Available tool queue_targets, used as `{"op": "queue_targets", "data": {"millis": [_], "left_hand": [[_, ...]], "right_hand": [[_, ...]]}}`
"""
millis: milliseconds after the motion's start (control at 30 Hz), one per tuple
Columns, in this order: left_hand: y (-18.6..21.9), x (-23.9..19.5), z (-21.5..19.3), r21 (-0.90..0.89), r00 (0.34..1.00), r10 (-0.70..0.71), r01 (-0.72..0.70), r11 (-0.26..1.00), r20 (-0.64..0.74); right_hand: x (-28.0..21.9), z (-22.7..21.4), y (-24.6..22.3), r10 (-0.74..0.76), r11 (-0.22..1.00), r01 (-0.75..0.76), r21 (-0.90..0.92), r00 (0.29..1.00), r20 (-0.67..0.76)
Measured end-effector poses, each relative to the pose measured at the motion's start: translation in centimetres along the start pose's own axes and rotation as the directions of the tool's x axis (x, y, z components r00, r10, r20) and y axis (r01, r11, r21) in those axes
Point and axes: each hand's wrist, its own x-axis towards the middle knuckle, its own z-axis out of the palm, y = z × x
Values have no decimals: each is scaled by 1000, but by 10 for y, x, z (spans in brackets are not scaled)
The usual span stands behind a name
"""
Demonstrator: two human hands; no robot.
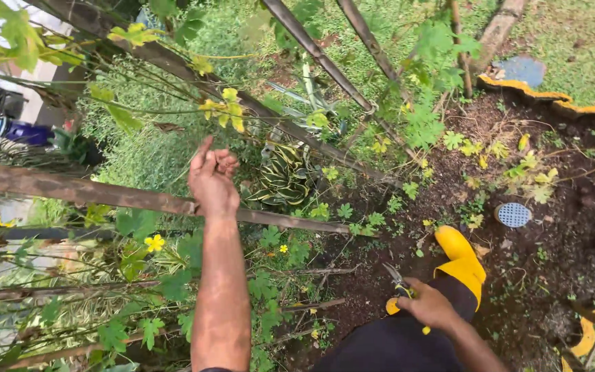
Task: The person uses pruning shears to cut and remove dead or overgrown vines and leaves from a metal trellis in a garden. They repeatedly grasp sections of the plant with one hand and cut them with the shears in the other, clearing the structure.
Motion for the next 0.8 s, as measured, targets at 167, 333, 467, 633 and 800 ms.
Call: {"op": "queue_targets", "data": {"millis": [167, 333, 467, 633, 800], "left_hand": [[-30, 12, -45, 289, 990, 143, -142, 947, 20], [11, -9, -14, 282, 997, 76, -70, 957, -12], [27, -23, 10, 340, 1000, 13, -7, 941, -13], [-24, -27, -34, 565, 957, -247, 122, 816, 150], [-70, -72, -45, 840, 827, -555, 237, 489, 90]], "right_hand": [[-22, -29, -30, 84, 995, -85, -46, 996, -17], [-29, -49, -34, 53, 998, -54, -10, 994, -91], [-29, -61, -44, 70, 997, -71, -12, 994, -89], [-34, -60, -63, 88, 996, -88, -21, 996, -27], [-34, -52, -63, 38, 999, -39, -32, 999, -10]]}}
